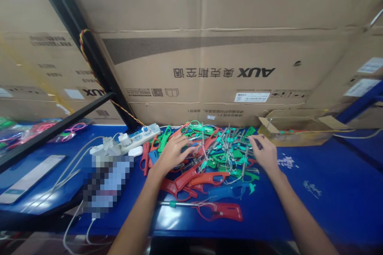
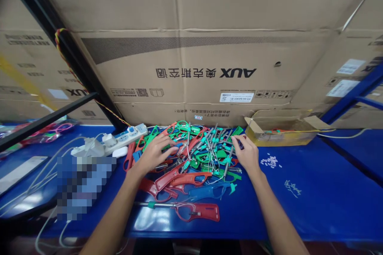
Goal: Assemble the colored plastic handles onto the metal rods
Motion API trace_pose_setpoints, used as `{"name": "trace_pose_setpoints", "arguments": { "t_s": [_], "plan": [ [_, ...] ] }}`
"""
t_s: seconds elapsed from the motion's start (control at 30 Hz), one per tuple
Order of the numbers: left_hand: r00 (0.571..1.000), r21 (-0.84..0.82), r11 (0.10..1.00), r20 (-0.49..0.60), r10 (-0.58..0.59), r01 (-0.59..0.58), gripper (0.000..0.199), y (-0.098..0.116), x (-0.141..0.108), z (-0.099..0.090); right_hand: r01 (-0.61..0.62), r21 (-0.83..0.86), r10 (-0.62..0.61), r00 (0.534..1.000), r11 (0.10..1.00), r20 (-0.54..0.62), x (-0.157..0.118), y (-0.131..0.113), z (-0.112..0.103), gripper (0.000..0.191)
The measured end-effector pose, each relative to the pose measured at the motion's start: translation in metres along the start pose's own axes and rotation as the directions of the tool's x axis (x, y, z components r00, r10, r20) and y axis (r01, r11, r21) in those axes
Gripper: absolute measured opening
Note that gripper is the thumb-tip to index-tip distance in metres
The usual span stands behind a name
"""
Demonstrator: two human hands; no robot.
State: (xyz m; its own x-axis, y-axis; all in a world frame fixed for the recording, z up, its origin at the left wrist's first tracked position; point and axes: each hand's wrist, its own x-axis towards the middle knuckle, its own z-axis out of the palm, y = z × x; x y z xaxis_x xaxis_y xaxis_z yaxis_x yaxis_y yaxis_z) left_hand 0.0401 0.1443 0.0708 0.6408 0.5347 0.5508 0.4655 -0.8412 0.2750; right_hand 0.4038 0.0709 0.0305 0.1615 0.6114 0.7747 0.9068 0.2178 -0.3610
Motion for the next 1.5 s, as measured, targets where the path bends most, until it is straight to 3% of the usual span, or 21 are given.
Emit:
{"name": "trace_pose_setpoints", "arguments": {
  "t_s": [0.2, 0.37, 0.5, 0.67, 0.77, 0.9, 1.03, 1.17, 1.4, 1.5],
  "plan": [
    [0.963, -0.093, 0.996, 0.268, 0.034, -0.009, 0.02, 0.022, -0.001, 0.009, 0.015, 0.019, -0.016, 0.998, 1.0, 0.054, -0.002, 0.004, 0.003, 0.039],
    [0.955, -0.121, 0.992, 0.297, -0.001, 0.038, 0.03, 0.031, -0.002, 0.017, 0.01, 0.03, -0.011, 0.998, 1.0, 0.057, -0.002, 0.005, 0.003, 0.039],
    [0.942, -0.15, 0.988, 0.333, 0.025, 0.027, 0.019, 0.033, -0.001, 0.025, 0.009, 0.039, -0.011, 0.997, 0.999, 0.077, -0.002, 0.003, 0.003, 0.039],
    [0.953, -0.133, 0.986, 0.296, -0.06, 0.104, 0.007, 0.03, -0.001, 0.02, 0.021, 0.051, -0.026, 0.994, 0.998, 0.105, -0.002, 0.0, 0.003, 0.04],
    [0.96, -0.125, 0.979, 0.251, -0.124, 0.159, 0.011, 0.028, 0.0, 0.012, 0.025, 0.059, -0.032, 0.993, 0.998, 0.11, -0.002, -0.003, 0.003, 0.038],
    [0.972, -0.148, 0.964, 0.114, -0.205, 0.221, 0.018, 0.024, 0.001, 0.007, 0.027, 0.067, -0.035, 0.992, 0.997, 0.118, -0.002, -0.005, 0.003, 0.036],
    [0.974, -0.159, 0.966, -0.067, -0.217, 0.204, 0.015, 0.016, 0.0, 0.006, 0.032, 0.067, -0.04, 0.99, 0.997, 0.133, -0.002, -0.005, 0.003, 0.035],
    [0.96, -0.171, 0.961, -0.142, -0.242, 0.217, 0.016, 0.01, -0.001, 0.004, 0.04, 0.063, -0.049, 0.989, 0.997, 0.141, -0.002, -0.005, 0.004, 0.035],
    [0.981, -0.405, 0.904, -0.072, -0.18, 0.137, 0.019, 0.029, 0.002, 0.016, 0.109, 0.06, -0.117, 0.981, 0.992, 0.157, -0.008, -0.02, 0.011, 0.032],
    [0.981, -0.45, 0.875, 0.013, -0.194, 0.179, 0.027, 0.04, 0.001, 0.026, 0.159, 0.074, -0.17, 0.968, 0.984, 0.185, -0.01, -0.033, 0.014, 0.029]
  ]
}}
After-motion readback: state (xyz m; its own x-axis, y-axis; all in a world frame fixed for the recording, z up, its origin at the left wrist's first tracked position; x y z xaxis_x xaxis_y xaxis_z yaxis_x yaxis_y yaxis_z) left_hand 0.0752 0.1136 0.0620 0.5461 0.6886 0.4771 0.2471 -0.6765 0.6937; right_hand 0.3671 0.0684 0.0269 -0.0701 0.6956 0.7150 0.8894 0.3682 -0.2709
